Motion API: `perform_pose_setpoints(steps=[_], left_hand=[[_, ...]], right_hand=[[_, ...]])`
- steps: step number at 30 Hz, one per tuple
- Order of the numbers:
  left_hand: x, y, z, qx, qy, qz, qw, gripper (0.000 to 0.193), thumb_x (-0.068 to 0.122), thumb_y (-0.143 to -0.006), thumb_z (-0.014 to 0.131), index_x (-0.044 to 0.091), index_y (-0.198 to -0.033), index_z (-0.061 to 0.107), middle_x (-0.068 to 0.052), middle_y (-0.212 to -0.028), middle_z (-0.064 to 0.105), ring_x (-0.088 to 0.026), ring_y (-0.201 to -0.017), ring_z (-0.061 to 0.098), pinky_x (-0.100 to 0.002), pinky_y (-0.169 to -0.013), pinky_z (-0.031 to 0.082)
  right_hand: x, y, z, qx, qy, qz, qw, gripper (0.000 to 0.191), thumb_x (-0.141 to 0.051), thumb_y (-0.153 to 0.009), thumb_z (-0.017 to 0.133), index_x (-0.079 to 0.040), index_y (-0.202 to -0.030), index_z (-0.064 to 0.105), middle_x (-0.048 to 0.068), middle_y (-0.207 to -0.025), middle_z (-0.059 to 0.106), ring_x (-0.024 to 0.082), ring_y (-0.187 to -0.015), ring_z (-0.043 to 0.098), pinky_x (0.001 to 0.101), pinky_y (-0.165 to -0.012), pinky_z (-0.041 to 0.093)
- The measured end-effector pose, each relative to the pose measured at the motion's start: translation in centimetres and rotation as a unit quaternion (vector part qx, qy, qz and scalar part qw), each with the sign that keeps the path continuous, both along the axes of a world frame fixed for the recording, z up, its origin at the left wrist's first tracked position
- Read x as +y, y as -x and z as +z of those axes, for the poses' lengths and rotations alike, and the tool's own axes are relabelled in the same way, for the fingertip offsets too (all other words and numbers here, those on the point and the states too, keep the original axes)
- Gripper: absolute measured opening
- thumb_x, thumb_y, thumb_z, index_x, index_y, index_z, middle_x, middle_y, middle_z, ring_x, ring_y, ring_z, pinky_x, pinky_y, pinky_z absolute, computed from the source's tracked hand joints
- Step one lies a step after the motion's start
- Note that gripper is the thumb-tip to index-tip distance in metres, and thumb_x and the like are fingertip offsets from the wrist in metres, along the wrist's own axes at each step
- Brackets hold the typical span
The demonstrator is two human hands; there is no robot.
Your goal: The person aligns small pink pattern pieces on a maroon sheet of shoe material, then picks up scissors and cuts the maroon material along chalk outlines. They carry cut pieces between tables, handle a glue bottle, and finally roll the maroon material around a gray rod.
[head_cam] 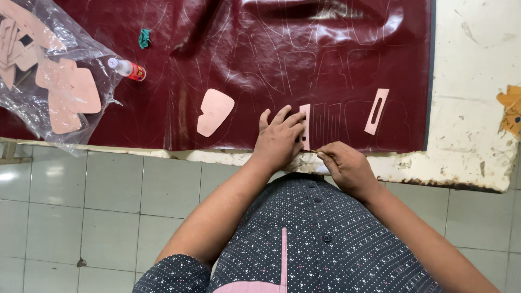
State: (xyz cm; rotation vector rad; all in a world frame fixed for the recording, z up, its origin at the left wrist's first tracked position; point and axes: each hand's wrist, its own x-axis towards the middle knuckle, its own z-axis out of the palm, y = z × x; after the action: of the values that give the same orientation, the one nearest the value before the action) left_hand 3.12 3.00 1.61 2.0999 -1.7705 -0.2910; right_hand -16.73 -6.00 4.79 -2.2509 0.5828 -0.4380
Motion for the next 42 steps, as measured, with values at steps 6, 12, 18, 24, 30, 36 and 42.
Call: perform_pose_setpoints(steps=[6,12,18,24,30,36,42], left_hand=[[-0.2,-0.2,-0.1,0.012,0.012,0.009,1.000,0.024,0.026,-0.086,0.072,0.018,-0.109,0.075,0.005,-0.143,0.059,-0.025,-0.144,0.043,-0.061,-0.119,0.017],[-0.1,-0.2,-0.5,0.018,0.004,0.013,1.000,0.021,0.026,-0.086,0.072,0.019,-0.106,0.076,0.005,-0.143,0.059,-0.025,-0.144,0.043,-0.061,-0.119,0.016],[-0.1,-0.2,-0.9,-0.007,0.028,0.008,1.000,0.021,0.025,-0.091,0.067,0.020,-0.109,0.076,0.006,-0.145,0.059,-0.026,-0.144,0.044,-0.063,-0.119,0.015],[0.2,-0.4,0.5,0.003,-0.024,0.000,1.000,0.038,0.023,-0.074,0.072,0.020,-0.112,0.075,0.006,-0.150,0.054,-0.027,-0.148,0.037,-0.065,-0.120,0.009],[0.4,-0.9,1.3,0.032,-0.051,-0.015,0.998,0.052,0.039,-0.068,0.080,0.018,-0.115,0.072,0.004,-0.151,0.049,-0.032,-0.150,0.028,-0.069,-0.117,0.002],[-0.2,-0.5,0.6,0.028,-0.033,0.010,0.999,0.049,0.042,-0.080,0.080,0.022,-0.122,0.066,0.005,-0.149,0.053,-0.027,-0.150,0.033,-0.069,-0.120,0.006],[-0.5,-0.7,0.9,0.100,-0.070,0.043,0.992,0.074,0.035,-0.076,0.083,0.023,-0.142,0.049,0.004,-0.146,0.054,-0.025,-0.150,0.033,-0.064,-0.121,0.005]], right_hand=[[0.0,0.2,-0.2,0.017,-0.007,0.005,1.000,0.011,-0.013,-0.098,0.067,-0.003,-0.099,0.071,0.008,-0.093,0.074,0.019,-0.078,0.073,0.0298,-0.069,0.061],[0.1,-0.1,0.0,-0.009,0.008,0.018,1.000,0.011,-0.011,-0.097,0.067,-0.002,-0.101,0.071,0.010,-0.097,0.074,0.019,-0.079,0.073,0.0300,-0.069,0.062],[-0.1,-1.4,0.4,-0.008,0.018,0.066,0.998,0.012,-0.010,-0.095,0.069,-0.002,-0.102,0.072,0.011,-0.098,0.073,0.024,-0.081,0.072,0.0333,-0.069,0.059],[0.0,-2.0,0.6,0.018,-0.020,0.057,0.998,0.010,-0.012,-0.095,0.069,-0.003,-0.100,0.071,0.009,-0.095,0.072,0.023,-0.078,0.072,0.0328,-0.067,0.060],[-0.6,-2.5,0.4,0.025,0.018,0.066,0.997,0.010,-0.011,-0.095,0.069,-0.001,-0.099,0.069,0.011,-0.093,0.072,0.024,-0.079,0.072,0.0345,-0.067,0.059],[-2.0,-4.6,-0.4,-0.012,0.109,0.049,0.993,0.010,-0.009,-0.101,0.068,0.001,-0.099,0.068,0.012,-0.092,0.071,0.024,-0.078,0.072,0.0327,-0.068,0.060],[-2.8,-4.9,-0.5,-0.046,0.081,0.001,0.996,0.012,-0.011,-0.099,0.068,0.001,-0.104,0.070,0.013,-0.094,0.071,0.025,-0.079,0.071,0.0349,-0.069,0.058]])
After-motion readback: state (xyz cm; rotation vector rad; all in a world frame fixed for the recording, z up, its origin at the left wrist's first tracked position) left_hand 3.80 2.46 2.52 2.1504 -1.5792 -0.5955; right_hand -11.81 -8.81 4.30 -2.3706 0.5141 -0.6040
